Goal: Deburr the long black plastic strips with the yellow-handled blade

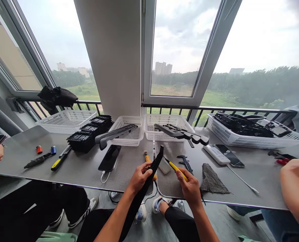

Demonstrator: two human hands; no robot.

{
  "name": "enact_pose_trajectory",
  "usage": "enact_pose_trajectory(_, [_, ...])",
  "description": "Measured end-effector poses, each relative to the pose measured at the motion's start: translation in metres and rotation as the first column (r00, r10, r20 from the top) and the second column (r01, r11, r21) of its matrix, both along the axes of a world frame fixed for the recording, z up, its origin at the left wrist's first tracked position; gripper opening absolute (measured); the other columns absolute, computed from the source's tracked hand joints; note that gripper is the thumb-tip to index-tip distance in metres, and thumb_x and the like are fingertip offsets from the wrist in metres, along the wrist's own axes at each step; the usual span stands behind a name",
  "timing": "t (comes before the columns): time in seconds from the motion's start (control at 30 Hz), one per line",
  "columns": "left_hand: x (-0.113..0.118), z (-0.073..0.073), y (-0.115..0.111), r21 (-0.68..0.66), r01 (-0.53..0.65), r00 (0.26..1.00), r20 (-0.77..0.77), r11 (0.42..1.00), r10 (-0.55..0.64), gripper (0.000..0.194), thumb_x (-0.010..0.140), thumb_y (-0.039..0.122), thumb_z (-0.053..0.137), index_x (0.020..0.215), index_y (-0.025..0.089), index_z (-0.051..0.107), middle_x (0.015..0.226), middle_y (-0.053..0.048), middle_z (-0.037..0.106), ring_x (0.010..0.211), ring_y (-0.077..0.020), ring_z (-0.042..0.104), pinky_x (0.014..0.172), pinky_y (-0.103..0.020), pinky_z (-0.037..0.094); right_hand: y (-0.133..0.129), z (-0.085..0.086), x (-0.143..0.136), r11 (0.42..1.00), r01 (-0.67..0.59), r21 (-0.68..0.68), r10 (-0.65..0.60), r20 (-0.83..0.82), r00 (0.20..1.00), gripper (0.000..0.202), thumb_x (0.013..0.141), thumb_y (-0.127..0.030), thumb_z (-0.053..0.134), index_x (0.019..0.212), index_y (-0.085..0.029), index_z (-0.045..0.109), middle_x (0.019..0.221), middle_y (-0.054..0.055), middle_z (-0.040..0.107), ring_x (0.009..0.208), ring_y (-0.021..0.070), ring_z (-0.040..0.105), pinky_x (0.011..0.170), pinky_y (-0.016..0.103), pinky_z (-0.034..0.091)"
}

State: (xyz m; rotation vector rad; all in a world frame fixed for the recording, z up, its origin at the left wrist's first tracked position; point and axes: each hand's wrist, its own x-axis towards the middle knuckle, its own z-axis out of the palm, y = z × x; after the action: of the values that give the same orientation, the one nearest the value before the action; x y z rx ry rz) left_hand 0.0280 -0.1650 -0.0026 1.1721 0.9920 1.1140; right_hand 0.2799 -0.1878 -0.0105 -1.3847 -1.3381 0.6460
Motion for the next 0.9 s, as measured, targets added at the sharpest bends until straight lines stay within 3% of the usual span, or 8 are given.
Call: enact_pose_trajectory(0.9, [0.0006,-0.0011,-0.0004,0.007,0.012,0.999,-0.032,1.0,-0.011,0.057,0.081,0.048,0.082,0.126,0.013,0.078,0.086,-0.005,0.077,0.074,-0.0184,0.067,0.07,-0.029,0.053,-0.002,0.0003,0.0007,1.0,0.006,-0.013,-0.006,-0.024,1.0,0.059,0.092,-0.072,0.067,0.1,-0.017,0.086,0.082,0.004,0.075,0.072,0.0199,0.064,0.067,0.027,0.049])
